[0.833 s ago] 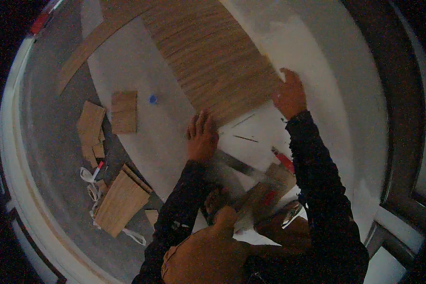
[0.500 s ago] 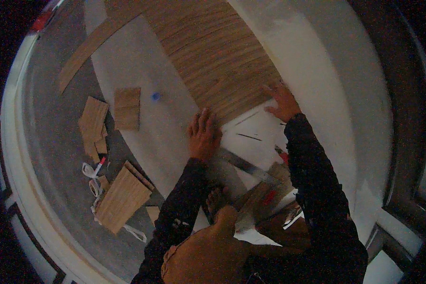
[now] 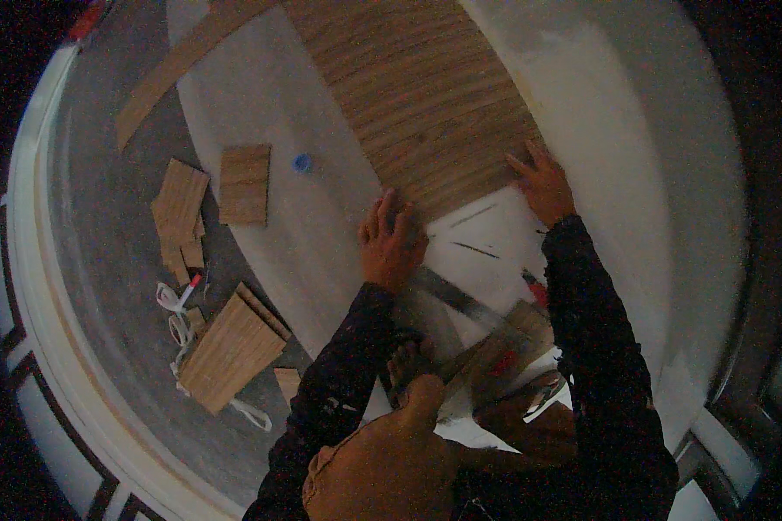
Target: The person uses a utility knife to cut a section of flooring material using a metal ruler as a guide on the floor.
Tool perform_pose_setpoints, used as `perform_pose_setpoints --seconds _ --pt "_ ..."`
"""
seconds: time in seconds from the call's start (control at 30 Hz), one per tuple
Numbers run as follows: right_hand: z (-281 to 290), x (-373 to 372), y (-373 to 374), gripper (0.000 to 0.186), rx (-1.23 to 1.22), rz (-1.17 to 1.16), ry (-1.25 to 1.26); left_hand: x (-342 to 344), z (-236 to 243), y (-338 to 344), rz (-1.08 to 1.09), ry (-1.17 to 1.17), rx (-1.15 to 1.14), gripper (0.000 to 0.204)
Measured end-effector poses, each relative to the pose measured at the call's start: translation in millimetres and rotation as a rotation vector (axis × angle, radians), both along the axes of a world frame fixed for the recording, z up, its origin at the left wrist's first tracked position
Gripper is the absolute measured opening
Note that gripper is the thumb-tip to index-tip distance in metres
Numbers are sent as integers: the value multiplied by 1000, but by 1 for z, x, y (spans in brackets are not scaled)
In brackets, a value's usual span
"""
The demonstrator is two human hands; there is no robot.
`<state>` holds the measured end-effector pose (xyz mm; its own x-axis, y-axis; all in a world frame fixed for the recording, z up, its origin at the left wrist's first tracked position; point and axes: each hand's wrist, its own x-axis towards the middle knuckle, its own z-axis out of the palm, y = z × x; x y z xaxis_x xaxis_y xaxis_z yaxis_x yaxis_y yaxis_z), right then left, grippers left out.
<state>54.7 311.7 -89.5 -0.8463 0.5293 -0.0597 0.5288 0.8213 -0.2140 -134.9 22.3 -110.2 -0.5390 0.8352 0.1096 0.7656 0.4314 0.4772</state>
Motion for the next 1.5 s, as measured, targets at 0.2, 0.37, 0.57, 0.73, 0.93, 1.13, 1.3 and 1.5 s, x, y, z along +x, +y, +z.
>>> perform_pose_setpoints --seconds 0.2,0.37,0.57,0.73,0.93,1.13,1.3,1.5 --pt "2 -1 -2 50 78 40 28 -3 -2 4 34 4 97 42" --pt "-4 9 -1 48 119 50 29 -2 5 1 3 -37 66 41" --pt "-4 -2 6 44 -236 -205 133 -24 -40 -15 -72 -84 104 46" --pt "-12 16 23 41 50 68 14 -81 -16 6 139 -5 214 51" --pt "2 -5 14 42 70 108 21 -137 16 31 -25 89 70 57" --pt "13 -12 -5 45 51 -21 51 -138 1 40 -93 117 151 46" --pt "-4 -11 -41 47 89 -249 314 -139 -3 37 -84 259 -31 46" --pt "-3 -2 -25 43 118 -225 231 -127 3 40 -56 234 -33 37"
